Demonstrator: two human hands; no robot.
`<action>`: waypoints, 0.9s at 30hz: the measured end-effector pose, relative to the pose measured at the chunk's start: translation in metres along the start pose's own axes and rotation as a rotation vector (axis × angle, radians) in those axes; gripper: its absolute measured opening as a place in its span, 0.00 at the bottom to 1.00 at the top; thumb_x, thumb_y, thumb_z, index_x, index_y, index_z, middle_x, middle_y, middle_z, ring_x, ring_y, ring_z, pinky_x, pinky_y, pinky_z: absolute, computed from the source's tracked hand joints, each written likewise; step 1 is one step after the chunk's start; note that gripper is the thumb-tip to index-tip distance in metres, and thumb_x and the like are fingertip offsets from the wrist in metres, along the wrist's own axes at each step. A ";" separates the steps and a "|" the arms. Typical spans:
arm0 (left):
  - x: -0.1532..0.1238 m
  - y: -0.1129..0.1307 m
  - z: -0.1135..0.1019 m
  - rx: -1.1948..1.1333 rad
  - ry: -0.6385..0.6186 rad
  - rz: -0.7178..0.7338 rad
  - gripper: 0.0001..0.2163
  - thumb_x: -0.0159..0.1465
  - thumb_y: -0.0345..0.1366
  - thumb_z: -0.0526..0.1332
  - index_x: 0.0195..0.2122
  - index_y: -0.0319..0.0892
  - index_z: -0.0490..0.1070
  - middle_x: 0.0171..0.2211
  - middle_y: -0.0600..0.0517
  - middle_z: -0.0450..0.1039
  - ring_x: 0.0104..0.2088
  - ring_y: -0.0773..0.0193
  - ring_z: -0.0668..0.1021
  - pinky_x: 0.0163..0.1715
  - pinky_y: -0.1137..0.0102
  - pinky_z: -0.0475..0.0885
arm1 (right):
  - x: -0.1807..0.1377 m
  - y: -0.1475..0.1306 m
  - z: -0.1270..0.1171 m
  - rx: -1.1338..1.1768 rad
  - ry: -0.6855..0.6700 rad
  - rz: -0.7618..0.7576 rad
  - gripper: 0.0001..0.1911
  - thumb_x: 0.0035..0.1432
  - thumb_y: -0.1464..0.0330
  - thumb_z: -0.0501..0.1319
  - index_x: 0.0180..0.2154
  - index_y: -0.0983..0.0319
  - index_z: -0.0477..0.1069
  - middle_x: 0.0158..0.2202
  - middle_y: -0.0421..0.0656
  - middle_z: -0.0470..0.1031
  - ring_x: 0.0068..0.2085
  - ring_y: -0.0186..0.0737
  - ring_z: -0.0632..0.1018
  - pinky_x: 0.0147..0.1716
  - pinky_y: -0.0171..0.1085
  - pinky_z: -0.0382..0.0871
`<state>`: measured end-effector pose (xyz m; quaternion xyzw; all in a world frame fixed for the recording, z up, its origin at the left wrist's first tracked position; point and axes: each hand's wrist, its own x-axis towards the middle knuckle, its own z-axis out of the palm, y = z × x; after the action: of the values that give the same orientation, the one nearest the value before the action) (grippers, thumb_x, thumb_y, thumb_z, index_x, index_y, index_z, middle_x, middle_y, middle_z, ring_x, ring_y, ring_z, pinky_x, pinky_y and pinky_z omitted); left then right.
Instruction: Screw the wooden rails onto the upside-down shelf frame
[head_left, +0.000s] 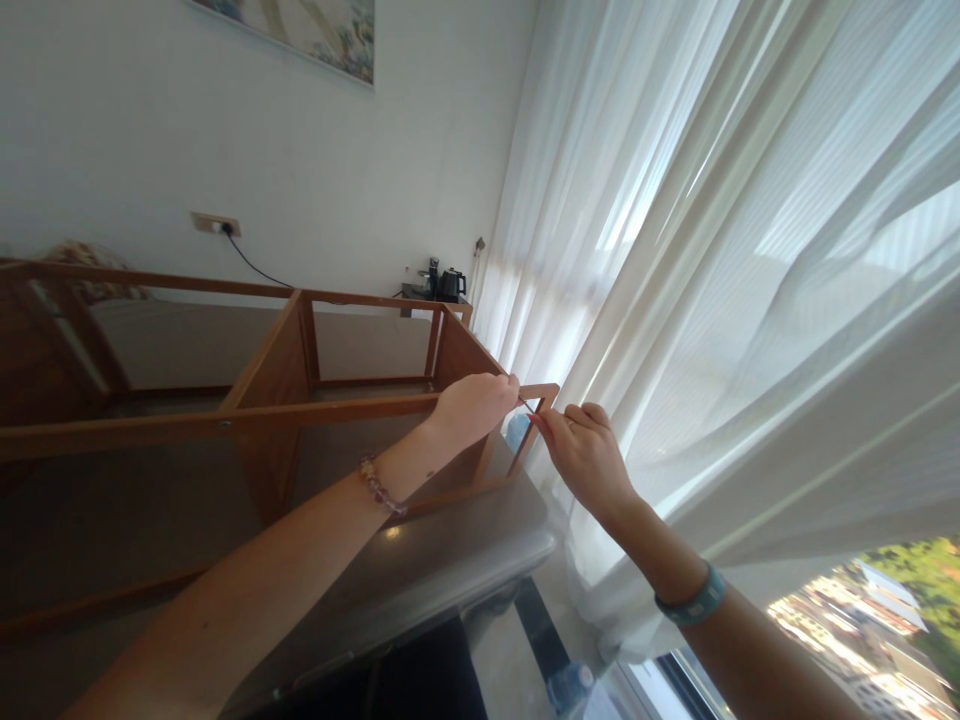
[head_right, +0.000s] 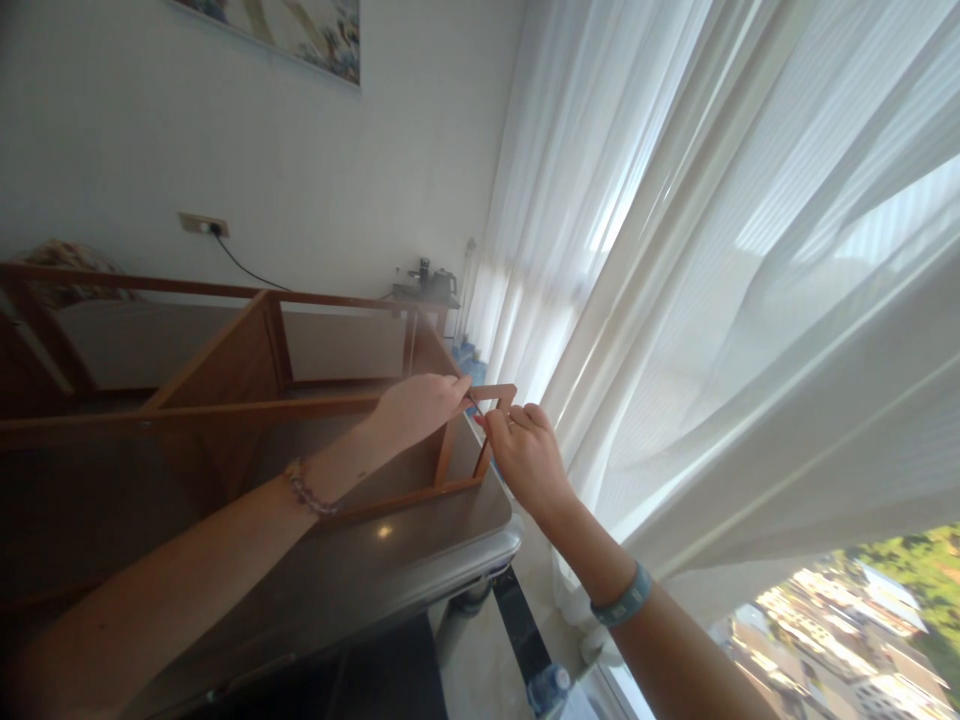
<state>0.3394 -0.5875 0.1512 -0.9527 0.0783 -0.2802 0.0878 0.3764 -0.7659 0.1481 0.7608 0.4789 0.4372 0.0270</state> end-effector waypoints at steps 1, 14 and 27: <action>0.000 0.000 0.000 0.001 0.002 0.001 0.17 0.69 0.39 0.47 0.41 0.35 0.72 0.29 0.45 0.75 0.33 0.58 0.82 0.29 0.71 0.72 | 0.000 0.001 0.000 -0.007 -0.005 -0.035 0.19 0.70 0.68 0.47 0.27 0.61 0.66 0.19 0.40 0.67 0.27 0.39 0.67 0.37 0.38 0.54; -0.001 0.000 -0.002 -0.006 -0.027 0.004 0.13 0.67 0.40 0.52 0.40 0.35 0.69 0.30 0.45 0.75 0.34 0.56 0.82 0.27 0.72 0.70 | 0.008 0.010 0.000 0.031 -0.096 -0.115 0.19 0.71 0.67 0.43 0.40 0.64 0.71 0.22 0.43 0.71 0.26 0.39 0.70 0.35 0.38 0.58; -0.002 0.001 -0.003 0.005 -0.002 0.003 0.13 0.66 0.41 0.54 0.40 0.35 0.70 0.29 0.46 0.75 0.33 0.57 0.82 0.27 0.72 0.69 | 0.003 -0.001 0.013 -0.004 -0.193 0.124 0.30 0.71 0.61 0.44 0.21 0.63 0.70 0.13 0.44 0.65 0.19 0.38 0.66 0.26 0.38 0.52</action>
<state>0.3357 -0.5882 0.1527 -0.9526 0.0791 -0.2793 0.0908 0.3852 -0.7580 0.1415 0.8274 0.4252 0.3638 0.0476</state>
